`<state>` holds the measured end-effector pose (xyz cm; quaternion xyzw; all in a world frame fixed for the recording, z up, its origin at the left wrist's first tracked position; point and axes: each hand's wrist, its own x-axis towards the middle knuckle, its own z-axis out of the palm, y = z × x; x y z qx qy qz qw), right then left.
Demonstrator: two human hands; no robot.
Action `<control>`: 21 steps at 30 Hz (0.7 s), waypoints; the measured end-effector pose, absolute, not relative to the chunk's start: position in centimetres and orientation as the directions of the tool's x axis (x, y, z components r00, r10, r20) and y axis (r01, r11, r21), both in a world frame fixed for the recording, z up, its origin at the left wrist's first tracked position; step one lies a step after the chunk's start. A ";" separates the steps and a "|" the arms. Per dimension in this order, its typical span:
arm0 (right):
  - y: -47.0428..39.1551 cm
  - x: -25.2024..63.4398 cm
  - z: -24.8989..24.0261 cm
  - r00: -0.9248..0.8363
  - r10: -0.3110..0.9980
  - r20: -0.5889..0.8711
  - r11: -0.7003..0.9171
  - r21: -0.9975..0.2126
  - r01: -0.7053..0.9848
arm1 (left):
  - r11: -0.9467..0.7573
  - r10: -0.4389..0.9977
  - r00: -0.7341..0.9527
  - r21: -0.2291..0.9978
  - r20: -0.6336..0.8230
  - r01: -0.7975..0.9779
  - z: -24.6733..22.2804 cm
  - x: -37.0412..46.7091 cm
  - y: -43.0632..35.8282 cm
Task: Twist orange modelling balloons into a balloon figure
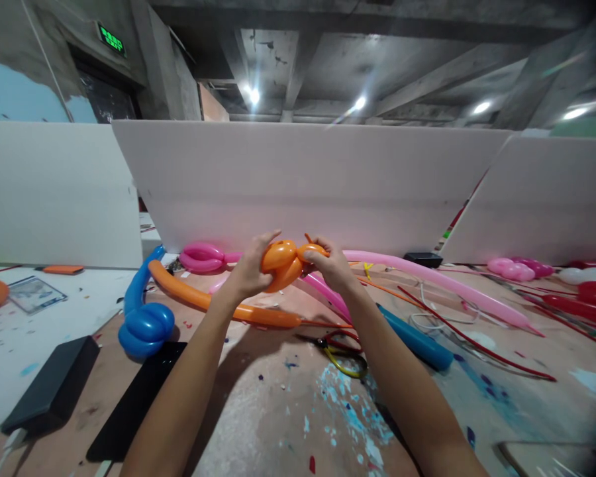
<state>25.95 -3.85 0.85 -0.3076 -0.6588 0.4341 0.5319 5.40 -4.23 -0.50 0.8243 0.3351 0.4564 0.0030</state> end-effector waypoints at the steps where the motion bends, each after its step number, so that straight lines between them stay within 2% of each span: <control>1: -3.7 26.0 0.8 -0.205 0.870 0.450 0.445 -0.893 -0.070 | -0.798 0.561 0.399 0.345 0.725 0.495 -0.2 5.6 -4.7; 3: -3.4 26.0 0.8 -0.130 0.866 0.482 0.476 -0.876 -0.074 | -0.808 0.560 0.433 0.351 0.707 0.472 0.5 6.1 -5.8; 5: -3.5 25.7 0.8 -0.075 0.854 0.515 0.515 -0.857 -0.014 | -0.766 0.541 0.392 0.243 0.744 0.595 1.0 6.8 -6.6; 7: -4.1 25.2 0.8 -0.036 0.812 0.582 0.581 -0.802 0.139 | -0.638 0.536 0.292 0.154 0.792 0.754 1.1 7.6 -7.2; 9: -5.2 24.5 1.0 -0.047 0.730 0.682 0.655 -0.677 0.335 | -0.514 0.510 0.184 0.127 0.840 0.848 0.9 8.3 -7.3; 11: -6.4 23.7 1.1 -0.137 0.639 0.757 0.718 -0.523 0.459 | -0.465 0.450 0.133 0.105 0.883 0.879 0.5 8.6 -7.2; 13: -7.4 23.1 1.2 -0.251 0.582 0.773 0.765 -0.417 0.490 | -0.464 0.387 0.134 0.067 0.912 0.883 0.2 8.5 -7.1; 17: -7.9 22.8 1.1 -0.351 0.525 0.776 0.803 -0.315 0.506 | -0.484 0.352 0.138 0.054 0.926 0.873 -0.1 7.9 -6.4; 21: -7.3 23.2 1.1 -0.414 0.554 0.722 0.809 -0.352 0.470 | -0.482 0.374 0.097 0.104 0.922 0.870 -0.3 7.2 -5.4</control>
